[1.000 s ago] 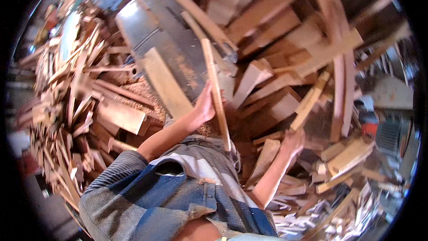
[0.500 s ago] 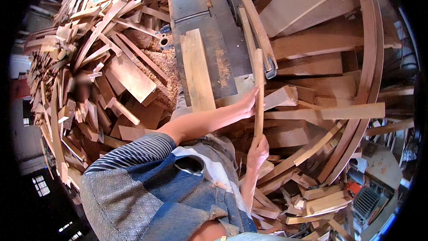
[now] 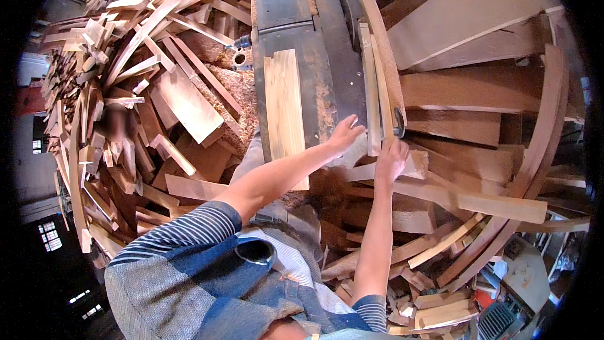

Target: The person processes wood planks by feeding them through a jointer machine, measuring a plank with a tape measure, and sorting wood pieces on a workbench covered in sawdust.

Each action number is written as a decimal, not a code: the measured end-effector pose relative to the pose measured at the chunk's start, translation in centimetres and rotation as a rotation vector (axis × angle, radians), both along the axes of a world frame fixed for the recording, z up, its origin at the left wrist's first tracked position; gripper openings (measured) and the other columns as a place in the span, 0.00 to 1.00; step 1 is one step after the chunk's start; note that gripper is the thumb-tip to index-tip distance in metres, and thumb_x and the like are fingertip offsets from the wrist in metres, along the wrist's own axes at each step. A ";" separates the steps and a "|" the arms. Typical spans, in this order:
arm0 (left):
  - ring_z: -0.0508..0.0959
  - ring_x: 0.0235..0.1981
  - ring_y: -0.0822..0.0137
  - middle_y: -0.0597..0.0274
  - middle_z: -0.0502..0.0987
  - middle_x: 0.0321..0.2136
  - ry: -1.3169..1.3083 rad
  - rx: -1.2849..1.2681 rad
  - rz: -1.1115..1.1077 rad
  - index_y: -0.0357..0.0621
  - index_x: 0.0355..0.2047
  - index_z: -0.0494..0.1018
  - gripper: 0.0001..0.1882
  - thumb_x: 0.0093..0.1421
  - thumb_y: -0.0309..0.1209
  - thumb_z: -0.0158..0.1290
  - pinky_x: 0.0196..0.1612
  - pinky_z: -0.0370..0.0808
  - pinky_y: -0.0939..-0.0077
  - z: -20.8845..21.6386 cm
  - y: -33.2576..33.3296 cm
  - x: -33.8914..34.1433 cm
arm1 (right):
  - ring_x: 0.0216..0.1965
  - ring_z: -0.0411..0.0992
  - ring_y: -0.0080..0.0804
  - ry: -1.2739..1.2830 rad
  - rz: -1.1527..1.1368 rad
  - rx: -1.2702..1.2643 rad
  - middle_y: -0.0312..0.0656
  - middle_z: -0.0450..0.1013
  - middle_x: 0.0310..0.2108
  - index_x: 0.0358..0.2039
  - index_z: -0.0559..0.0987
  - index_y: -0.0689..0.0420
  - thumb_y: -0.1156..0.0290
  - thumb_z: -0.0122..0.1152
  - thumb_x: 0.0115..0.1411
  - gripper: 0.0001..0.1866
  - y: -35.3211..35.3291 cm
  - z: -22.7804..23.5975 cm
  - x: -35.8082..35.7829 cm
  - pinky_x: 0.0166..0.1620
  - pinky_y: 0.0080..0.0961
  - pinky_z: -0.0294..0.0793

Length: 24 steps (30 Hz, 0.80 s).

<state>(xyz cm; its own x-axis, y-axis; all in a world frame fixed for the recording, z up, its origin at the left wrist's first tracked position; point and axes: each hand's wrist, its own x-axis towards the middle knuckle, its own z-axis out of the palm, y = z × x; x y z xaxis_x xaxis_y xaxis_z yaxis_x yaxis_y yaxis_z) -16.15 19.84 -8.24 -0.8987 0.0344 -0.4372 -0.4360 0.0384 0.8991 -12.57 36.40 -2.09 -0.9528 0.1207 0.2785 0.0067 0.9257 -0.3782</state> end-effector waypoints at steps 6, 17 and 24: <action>0.71 0.63 0.53 0.40 0.71 0.61 0.076 -0.083 -0.120 0.31 0.66 0.61 0.31 0.69 0.35 0.54 0.64 0.67 0.64 2.7 0.4 -6.5 | 0.51 0.73 0.47 0.032 -0.278 -0.132 0.46 0.78 0.47 0.43 0.81 0.60 0.64 0.65 0.63 0.13 -0.4 -1.3 -1.5 0.54 0.45 0.71; 0.78 0.40 0.60 0.55 0.80 0.36 0.188 -0.128 0.027 0.38 0.50 0.73 0.16 0.66 0.34 0.55 0.47 0.73 0.65 -1.7 3.5 -9.3 | 0.33 0.77 0.27 -0.258 -0.617 -1.115 0.41 0.80 0.34 0.45 0.83 0.67 0.67 0.62 0.67 0.15 -0.7 -6.1 4.8 0.38 0.28 0.79; 0.73 0.55 0.72 0.62 0.78 0.55 0.159 0.025 -0.030 0.35 0.62 0.71 0.23 0.70 0.32 0.55 0.62 0.68 0.71 0.0 2.7 -9.1 | 0.36 0.76 0.25 -0.093 -0.704 -1.273 0.43 0.79 0.40 0.51 0.80 0.66 0.68 0.60 0.69 0.16 0.1 -6.0 5.0 0.35 0.24 0.79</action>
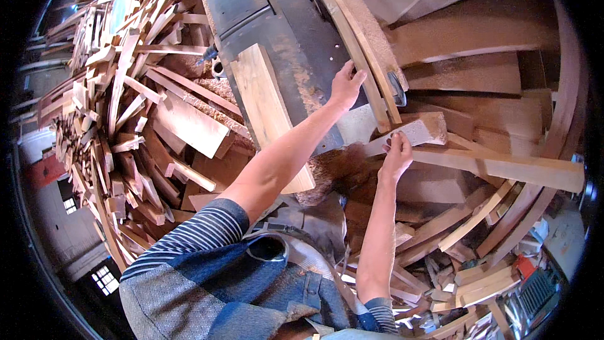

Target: The person processes wood planks by feeding them through a jointer machine, measuring a plank with a tape measure, and sorting wood pieces on a workbench covered in sawdust.

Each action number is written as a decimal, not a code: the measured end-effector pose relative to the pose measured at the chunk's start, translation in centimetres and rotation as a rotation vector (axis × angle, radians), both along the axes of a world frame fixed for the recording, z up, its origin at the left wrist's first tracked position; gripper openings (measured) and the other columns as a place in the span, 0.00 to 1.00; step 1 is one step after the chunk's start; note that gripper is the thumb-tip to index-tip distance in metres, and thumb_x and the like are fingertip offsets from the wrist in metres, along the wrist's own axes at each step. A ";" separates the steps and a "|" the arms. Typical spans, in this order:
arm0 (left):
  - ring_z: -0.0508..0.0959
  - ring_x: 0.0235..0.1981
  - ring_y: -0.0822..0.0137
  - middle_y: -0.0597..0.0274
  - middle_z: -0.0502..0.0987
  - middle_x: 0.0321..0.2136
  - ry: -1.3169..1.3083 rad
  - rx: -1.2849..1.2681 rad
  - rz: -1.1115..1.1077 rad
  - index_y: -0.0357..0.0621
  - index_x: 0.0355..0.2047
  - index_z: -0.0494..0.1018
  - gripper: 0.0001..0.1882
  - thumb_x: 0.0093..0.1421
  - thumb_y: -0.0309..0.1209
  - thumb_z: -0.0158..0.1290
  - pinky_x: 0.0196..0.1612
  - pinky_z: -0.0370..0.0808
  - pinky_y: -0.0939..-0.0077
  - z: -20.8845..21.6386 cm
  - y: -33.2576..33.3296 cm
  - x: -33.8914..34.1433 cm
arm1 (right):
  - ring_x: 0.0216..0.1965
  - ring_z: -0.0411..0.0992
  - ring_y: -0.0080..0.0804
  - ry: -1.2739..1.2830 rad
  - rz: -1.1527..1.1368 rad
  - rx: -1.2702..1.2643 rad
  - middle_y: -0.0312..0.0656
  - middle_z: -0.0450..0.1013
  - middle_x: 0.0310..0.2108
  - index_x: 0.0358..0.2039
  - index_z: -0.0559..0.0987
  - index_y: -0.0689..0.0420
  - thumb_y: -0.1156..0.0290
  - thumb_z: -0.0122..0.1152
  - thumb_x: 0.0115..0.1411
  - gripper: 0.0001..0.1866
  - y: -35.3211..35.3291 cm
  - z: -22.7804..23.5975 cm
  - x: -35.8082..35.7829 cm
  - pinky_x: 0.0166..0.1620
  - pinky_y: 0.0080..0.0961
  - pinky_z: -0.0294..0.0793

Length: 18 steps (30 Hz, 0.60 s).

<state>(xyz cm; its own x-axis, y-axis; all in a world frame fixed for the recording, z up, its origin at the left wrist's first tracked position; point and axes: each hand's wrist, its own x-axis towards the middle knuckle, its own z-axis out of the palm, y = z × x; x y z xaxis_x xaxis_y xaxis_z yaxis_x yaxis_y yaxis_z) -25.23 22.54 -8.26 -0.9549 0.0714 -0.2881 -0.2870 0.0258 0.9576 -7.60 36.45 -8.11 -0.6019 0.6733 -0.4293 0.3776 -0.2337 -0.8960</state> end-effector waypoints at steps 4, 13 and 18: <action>0.73 0.55 0.72 0.63 0.78 0.55 -0.007 -0.009 -0.008 0.36 0.62 0.71 0.22 0.70 0.31 0.54 0.62 0.67 0.72 -0.3 -0.3 -0.1 | 0.36 0.77 0.25 -0.016 0.092 0.115 0.42 0.78 0.41 0.54 0.79 0.66 0.65 0.58 0.71 0.19 1.8 -0.8 -2.0 0.34 0.24 0.79; 0.79 0.44 0.50 0.46 0.78 0.45 0.239 -0.320 0.008 0.36 0.54 0.71 0.30 0.57 0.41 0.65 0.52 0.74 0.58 -0.1 1.3 1.0 | 0.28 0.77 0.25 -0.170 0.306 -0.426 0.36 0.77 0.31 0.43 0.80 0.59 0.45 0.57 0.70 0.26 5.6 -1.2 -4.7 0.28 0.22 0.75; 0.75 0.55 0.40 0.37 0.73 0.52 0.144 -0.432 -0.088 0.29 0.53 0.68 0.34 0.50 0.36 0.68 0.60 0.70 0.51 2.3 1.5 2.1 | 0.25 0.76 0.23 -0.118 0.209 -0.432 0.36 0.77 0.29 0.41 0.79 0.60 0.47 0.58 0.71 0.24 5.1 -1.5 -2.5 0.28 0.21 0.75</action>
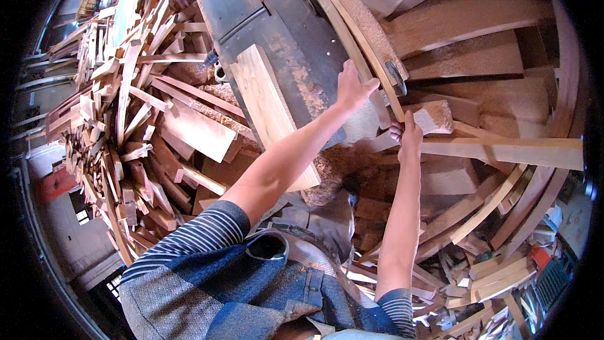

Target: The person processes wood planks by feeding them through a jointer machine, measuring a plank with a tape measure, and sorting wood pieces on a workbench covered in sawdust.

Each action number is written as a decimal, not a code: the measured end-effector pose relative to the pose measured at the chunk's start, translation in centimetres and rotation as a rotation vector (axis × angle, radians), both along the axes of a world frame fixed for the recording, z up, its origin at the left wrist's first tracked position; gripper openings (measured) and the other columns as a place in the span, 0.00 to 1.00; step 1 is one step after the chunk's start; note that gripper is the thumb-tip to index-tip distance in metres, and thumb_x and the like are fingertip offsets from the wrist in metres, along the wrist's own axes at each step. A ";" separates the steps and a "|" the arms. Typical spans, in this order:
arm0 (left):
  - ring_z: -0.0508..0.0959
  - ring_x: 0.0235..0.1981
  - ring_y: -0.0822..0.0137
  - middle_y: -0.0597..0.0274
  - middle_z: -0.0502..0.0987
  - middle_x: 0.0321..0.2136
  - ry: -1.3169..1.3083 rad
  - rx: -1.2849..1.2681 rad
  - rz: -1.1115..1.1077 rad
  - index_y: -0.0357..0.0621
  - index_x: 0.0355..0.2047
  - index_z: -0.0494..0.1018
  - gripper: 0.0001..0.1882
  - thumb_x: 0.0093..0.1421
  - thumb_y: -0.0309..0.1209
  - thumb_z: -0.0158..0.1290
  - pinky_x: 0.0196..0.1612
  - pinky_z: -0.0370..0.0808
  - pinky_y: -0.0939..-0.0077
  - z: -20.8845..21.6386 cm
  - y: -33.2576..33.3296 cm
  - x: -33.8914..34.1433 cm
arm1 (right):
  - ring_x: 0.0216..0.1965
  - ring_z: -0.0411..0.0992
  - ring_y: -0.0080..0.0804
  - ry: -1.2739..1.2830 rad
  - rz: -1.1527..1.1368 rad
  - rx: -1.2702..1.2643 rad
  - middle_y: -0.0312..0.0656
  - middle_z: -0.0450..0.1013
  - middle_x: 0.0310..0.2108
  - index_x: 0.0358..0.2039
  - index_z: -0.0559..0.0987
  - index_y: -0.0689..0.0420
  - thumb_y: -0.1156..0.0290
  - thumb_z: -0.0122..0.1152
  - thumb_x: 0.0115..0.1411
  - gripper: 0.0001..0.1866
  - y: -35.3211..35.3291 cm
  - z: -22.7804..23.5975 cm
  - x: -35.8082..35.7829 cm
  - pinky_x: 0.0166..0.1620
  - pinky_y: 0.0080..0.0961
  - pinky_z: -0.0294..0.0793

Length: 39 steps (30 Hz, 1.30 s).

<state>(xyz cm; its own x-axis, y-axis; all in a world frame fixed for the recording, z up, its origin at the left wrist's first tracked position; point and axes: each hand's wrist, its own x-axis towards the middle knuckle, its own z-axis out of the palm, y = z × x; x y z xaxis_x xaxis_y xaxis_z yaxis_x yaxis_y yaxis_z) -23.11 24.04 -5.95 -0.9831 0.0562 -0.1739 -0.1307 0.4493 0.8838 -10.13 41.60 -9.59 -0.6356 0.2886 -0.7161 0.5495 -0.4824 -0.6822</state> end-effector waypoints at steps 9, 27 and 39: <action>0.81 0.45 0.53 0.46 0.80 0.42 -0.059 -0.013 0.000 0.34 0.51 0.69 0.30 0.52 0.33 0.68 0.51 0.76 0.61 1.0 -0.7 3.3 | 0.26 0.74 0.23 0.044 -0.326 -0.171 0.37 0.77 0.29 0.40 0.80 0.60 0.59 0.66 0.68 0.15 -0.2 4.9 4.5 0.31 0.24 0.81; 0.81 0.49 0.55 0.47 0.81 0.46 -0.118 -0.051 -0.134 0.36 0.56 0.66 0.34 0.55 0.39 0.66 0.53 0.75 0.62 2.1 -1.7 4.5 | 0.38 0.82 0.42 0.215 0.315 1.496 0.43 0.82 0.38 0.43 0.82 0.55 0.70 0.70 0.59 0.12 -4.1 3.3 6.2 0.36 0.35 0.84; 0.79 0.47 0.50 0.43 0.72 0.56 0.116 0.139 -0.170 0.34 0.60 0.67 0.25 0.66 0.31 0.56 0.53 0.75 0.60 -2.2 -1.0 -1.0 | 0.54 0.78 0.50 0.149 0.128 0.839 0.53 0.79 0.54 0.55 0.80 0.63 0.65 0.62 0.66 0.21 -3.0 1.7 2.1 0.58 0.39 0.74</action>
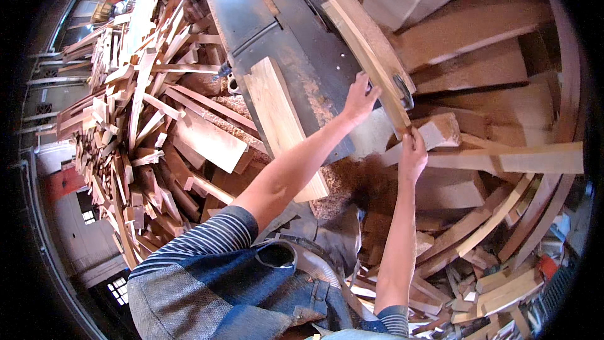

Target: The person processes wood planks by feeding them through a jointer machine, measuring a plank with a tape measure, and sorting wood pieces on a workbench covered in sawdust.

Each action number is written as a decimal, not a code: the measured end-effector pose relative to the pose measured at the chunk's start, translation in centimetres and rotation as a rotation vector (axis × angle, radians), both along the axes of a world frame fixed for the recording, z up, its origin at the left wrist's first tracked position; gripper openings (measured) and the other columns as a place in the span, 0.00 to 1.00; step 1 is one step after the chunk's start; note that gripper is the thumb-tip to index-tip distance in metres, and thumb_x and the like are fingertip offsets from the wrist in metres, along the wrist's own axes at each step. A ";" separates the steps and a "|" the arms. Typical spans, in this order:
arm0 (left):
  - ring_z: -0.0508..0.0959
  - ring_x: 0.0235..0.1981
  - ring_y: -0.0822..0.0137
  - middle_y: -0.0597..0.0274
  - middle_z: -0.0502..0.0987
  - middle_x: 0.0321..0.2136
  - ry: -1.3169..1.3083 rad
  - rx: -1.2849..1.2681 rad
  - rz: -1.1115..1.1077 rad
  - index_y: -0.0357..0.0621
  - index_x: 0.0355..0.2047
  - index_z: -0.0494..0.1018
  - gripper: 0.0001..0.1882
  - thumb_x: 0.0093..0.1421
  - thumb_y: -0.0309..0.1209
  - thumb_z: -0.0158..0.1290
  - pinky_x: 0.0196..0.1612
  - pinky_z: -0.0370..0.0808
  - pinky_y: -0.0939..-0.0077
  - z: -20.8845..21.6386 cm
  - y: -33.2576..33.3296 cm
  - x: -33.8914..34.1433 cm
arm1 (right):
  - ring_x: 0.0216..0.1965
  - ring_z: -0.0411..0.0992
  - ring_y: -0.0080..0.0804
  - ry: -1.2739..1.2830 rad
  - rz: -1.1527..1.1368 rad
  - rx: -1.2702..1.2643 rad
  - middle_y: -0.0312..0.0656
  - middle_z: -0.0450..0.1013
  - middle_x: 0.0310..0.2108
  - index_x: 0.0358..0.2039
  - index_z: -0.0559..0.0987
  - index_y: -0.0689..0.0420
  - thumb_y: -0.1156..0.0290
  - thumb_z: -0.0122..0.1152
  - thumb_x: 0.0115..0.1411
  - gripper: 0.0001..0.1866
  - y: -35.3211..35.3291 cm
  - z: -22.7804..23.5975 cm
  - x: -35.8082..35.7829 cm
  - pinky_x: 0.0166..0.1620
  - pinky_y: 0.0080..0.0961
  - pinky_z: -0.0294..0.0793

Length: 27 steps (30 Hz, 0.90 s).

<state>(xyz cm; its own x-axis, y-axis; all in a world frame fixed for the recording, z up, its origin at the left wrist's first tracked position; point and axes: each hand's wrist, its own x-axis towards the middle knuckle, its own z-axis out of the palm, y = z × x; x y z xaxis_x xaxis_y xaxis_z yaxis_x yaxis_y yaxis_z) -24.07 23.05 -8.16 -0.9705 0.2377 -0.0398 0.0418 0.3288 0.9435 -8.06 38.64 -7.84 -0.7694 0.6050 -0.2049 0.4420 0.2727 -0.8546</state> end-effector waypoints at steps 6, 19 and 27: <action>0.78 0.45 0.45 0.43 0.71 0.53 0.003 0.144 0.014 0.36 0.57 0.69 0.23 0.65 0.34 0.55 0.51 0.74 0.53 -0.8 0.3 0.3 | 0.53 0.78 0.49 -0.068 0.011 0.049 0.56 0.79 0.52 0.52 0.80 0.69 0.62 0.67 0.64 0.23 -0.9 0.1 0.1 0.57 0.39 0.75; 0.80 0.41 0.50 0.44 0.71 0.57 -0.047 0.034 0.066 0.36 0.57 0.69 0.20 0.65 0.28 0.52 0.50 0.76 0.61 -0.5 0.7 -0.1 | 0.28 0.77 0.24 0.008 -0.322 -0.668 0.38 0.79 0.29 0.39 0.83 0.66 0.64 0.70 0.64 0.15 -1.9 0.3 -1.3 0.29 0.22 0.77; 0.80 0.37 0.53 0.45 0.74 0.53 -0.059 0.067 0.166 0.36 0.55 0.69 0.19 0.65 0.30 0.49 0.46 0.75 0.63 -1.1 0.3 -2.3 | 0.28 0.78 0.27 -0.028 -0.241 -0.633 0.41 0.79 0.29 0.35 0.81 0.68 0.63 0.70 0.64 0.16 -2.5 -0.5 -3.9 0.28 0.24 0.79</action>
<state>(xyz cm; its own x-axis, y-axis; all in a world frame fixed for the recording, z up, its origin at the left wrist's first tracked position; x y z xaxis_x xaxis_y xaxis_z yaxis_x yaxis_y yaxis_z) -26.41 23.30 -9.25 -0.9931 0.0788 -0.0871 -0.0636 0.2630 0.9627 -12.01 36.17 -8.38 -0.6169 0.5160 -0.5943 0.4523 -0.3856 -0.8042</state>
